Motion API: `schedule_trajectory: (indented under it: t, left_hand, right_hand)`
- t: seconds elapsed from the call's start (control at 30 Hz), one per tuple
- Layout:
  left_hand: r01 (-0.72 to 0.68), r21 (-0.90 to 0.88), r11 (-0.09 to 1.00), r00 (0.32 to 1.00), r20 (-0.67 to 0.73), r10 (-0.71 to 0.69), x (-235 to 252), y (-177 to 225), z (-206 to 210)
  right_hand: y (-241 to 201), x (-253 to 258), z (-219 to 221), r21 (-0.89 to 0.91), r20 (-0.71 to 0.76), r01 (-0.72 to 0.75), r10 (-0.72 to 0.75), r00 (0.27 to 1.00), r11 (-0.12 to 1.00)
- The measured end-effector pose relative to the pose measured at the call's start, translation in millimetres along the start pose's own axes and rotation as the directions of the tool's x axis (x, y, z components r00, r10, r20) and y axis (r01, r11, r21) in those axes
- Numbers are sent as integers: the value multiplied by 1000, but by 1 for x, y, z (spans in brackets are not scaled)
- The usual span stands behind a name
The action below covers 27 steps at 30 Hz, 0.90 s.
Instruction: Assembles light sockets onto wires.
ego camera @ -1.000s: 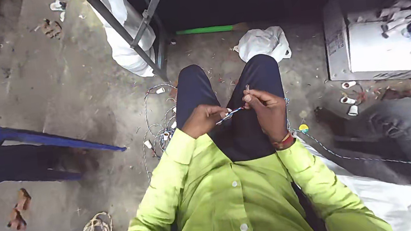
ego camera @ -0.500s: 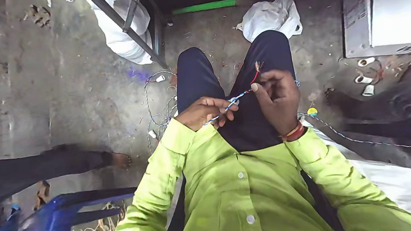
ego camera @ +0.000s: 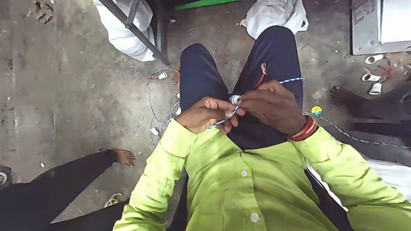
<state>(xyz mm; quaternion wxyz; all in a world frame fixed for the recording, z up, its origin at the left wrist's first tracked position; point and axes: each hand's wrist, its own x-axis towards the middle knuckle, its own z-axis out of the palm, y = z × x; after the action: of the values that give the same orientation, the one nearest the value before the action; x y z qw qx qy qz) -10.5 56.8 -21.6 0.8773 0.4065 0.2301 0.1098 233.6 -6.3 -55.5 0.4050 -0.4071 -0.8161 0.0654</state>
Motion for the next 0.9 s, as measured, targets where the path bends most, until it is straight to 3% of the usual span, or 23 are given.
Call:
schedule_trajectory:
  t: [0.1, 0.23, 0.4, 0.47, 0.57, 0.63, 0.7, 0.77, 0.83, 0.9]
  left_hand:
    - [35, 14, 999, 999, 41, -36, 3, 3, 1]
    - [102, 207, 973, 977, -203, -59, 0, 16, 11]
    - [7, 532, 847, 949, -269, 161, 7, 14, 3]
    - [-52, 736, 675, 913, -239, 330, 8, 9, 2]
    - [-140, 966, 217, 826, -7, 564, 9, 1, 6]
    - [-199, 978, -69, 773, 200, 602, 9, -6, 5]
    - [-239, 927, -288, 716, 368, 593, 7, -9, -1]
    - [-260, 856, -447, 668, 494, 556, 3, -9, -5]
    - [-286, 793, -538, 643, 575, 505, 2, -13, -3]
    - [-246, 772, -587, 676, 570, 466, -6, -8, 7]
  right_hand:
    - [0, -6, 3, -45, -65, 28, -31, 997, 999]
    - [-1, -5, 1, -100, -57, 13, -18, 998, 995]
    - [-2, 2, 0, -69, 113, -171, 178, 977, 983]
    - [-4, 5, -2, 0, 171, -294, 290, 942, 956]
    - [-9, 12, -10, 109, 282, -489, 445, 850, 865]
    - [-11, 22, -18, 125, 394, -607, 522, 756, 785]
    - [-7, 35, -22, 121, 541, -697, 542, 643, 706]
    - [-6, 48, -23, 98, 651, -758, 535, 538, 644]
    - [-8, 54, -29, 54, 717, -797, 532, 450, 601]
    - [-10, 62, -26, 37, 733, -765, 503, 458, 643]
